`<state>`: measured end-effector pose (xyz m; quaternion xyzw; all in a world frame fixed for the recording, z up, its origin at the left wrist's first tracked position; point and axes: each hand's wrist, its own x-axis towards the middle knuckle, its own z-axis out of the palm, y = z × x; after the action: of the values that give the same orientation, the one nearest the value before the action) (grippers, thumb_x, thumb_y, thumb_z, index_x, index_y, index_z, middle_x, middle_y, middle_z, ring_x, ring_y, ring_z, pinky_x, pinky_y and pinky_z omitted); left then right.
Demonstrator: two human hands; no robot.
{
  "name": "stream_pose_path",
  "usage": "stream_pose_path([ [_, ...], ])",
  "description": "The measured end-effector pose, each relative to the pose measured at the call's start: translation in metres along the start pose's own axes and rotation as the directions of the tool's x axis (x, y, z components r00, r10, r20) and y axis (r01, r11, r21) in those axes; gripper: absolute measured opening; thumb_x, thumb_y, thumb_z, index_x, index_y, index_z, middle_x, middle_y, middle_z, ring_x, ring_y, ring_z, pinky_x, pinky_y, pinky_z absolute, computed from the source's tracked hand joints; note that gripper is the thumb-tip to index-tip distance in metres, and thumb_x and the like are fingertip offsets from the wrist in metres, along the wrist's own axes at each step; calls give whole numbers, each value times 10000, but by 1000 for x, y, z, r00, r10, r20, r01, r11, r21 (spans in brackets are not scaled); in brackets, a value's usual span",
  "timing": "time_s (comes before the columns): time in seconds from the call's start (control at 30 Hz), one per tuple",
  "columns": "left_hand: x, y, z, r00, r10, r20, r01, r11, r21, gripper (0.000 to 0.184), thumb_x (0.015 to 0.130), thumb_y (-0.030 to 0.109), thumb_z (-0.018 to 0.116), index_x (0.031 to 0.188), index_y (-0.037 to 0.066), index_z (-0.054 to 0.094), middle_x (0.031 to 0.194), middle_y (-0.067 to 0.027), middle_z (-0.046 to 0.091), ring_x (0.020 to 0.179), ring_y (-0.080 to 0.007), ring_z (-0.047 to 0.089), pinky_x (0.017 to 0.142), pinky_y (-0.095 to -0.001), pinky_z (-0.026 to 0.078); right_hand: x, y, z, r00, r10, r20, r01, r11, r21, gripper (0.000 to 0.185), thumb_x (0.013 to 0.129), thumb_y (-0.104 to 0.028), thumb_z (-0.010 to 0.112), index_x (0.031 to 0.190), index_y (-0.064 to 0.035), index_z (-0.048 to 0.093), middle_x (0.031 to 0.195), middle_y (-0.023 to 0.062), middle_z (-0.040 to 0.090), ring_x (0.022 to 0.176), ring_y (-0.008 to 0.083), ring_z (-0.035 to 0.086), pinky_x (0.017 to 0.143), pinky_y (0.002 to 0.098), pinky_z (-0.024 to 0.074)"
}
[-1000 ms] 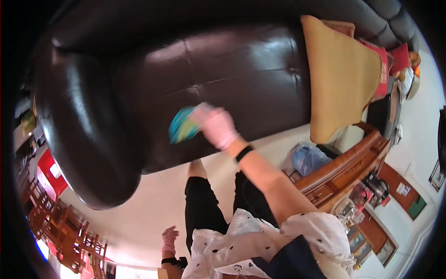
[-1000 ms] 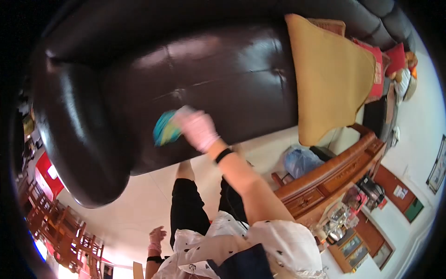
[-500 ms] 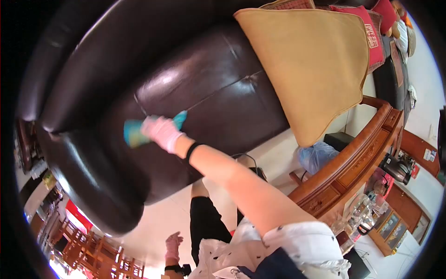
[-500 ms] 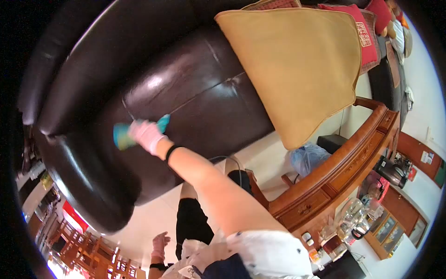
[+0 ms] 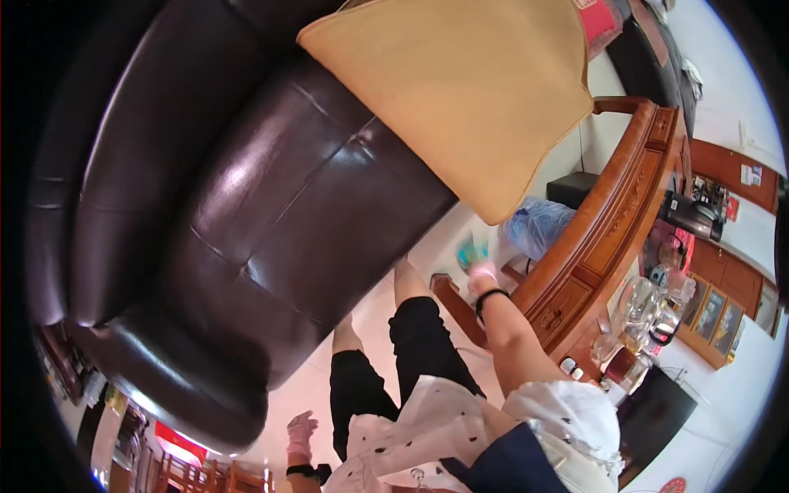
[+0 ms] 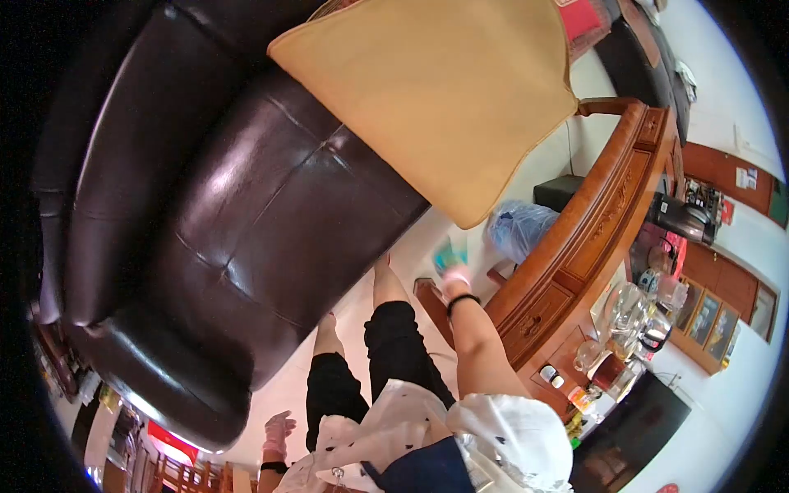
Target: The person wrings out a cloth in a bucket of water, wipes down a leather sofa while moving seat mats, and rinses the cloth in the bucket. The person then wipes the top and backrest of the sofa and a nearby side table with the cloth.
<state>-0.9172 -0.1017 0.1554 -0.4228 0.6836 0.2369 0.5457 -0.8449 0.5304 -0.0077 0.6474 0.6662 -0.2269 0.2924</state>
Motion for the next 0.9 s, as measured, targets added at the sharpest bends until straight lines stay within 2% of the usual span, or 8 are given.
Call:
stream_pose_path([
  [0.07,-2,25,-17,999,-5,-52,6,1000,14,317,895,231,451,1121,107,635,765,-65,682,603,-130,617,517,-279,461,-6,42,-3,900,396,184,-381,510,771,272,859,-238,517,1109,-160,588,1038,115,597,932,259,579,751,376,470],
  [0.17,-5,14,-54,992,-59,-107,65,997,51,304,890,225,455,1095,104,644,763,-63,685,606,-123,619,520,-258,450,-2,12,-19,919,277,282,-257,-123,959,151,834,-163,511,949,-184,607,827,58,601,691,227,586,545,454,477],
  [0.23,-11,16,-59,993,-59,-103,66,996,66,287,884,218,463,1066,105,654,763,-58,688,614,-117,625,525,-237,443,-7,-57,-8,975,199,-94,-12,475,880,69,866,-161,458,839,-162,521,698,30,467,560,197,427,569,343,420],
  [0.3,-27,25,-46,992,-44,-120,55,994,90,281,882,219,471,1063,106,654,764,-56,689,613,-117,624,525,-239,445,-69,-147,8,964,-160,-214,241,178,954,89,866,-194,504,896,-137,566,759,30,523,635,196,512,542,325,413],
  [0.4,-29,27,-34,994,-14,-107,24,996,91,271,880,217,495,1071,108,653,773,-54,690,624,-121,626,532,-236,448,-173,-184,93,964,-189,-187,249,891,381,236,864,-229,519,1056,-131,616,888,74,590,932,253,544,763,388,395],
  [0.57,-25,40,-1,999,41,27,-45,985,166,348,897,253,446,1169,105,604,834,-57,689,688,-131,637,562,-243,460,-242,-136,140,582,-754,305,809,574,-127,231,837,-190,491,1006,-100,620,936,94,605,933,264,570,776,411,435],
  [0.83,-14,-9,-3,989,-128,76,102,955,280,360,911,303,495,1206,117,585,835,-131,694,620,-184,651,446,-278,460,28,-104,-10,927,-253,277,375,614,-695,459,771,-386,523,1190,-205,559,1211,99,553,1155,215,505,923,384,430],
  [0.9,-23,-11,-15,983,26,181,-103,895,433,330,917,277,477,1166,109,615,833,-104,699,651,-163,656,484,-259,470,86,-84,33,891,-446,86,342,533,-774,355,820,-340,488,1129,-203,592,1217,85,560,1100,175,543,874,346,463],
])
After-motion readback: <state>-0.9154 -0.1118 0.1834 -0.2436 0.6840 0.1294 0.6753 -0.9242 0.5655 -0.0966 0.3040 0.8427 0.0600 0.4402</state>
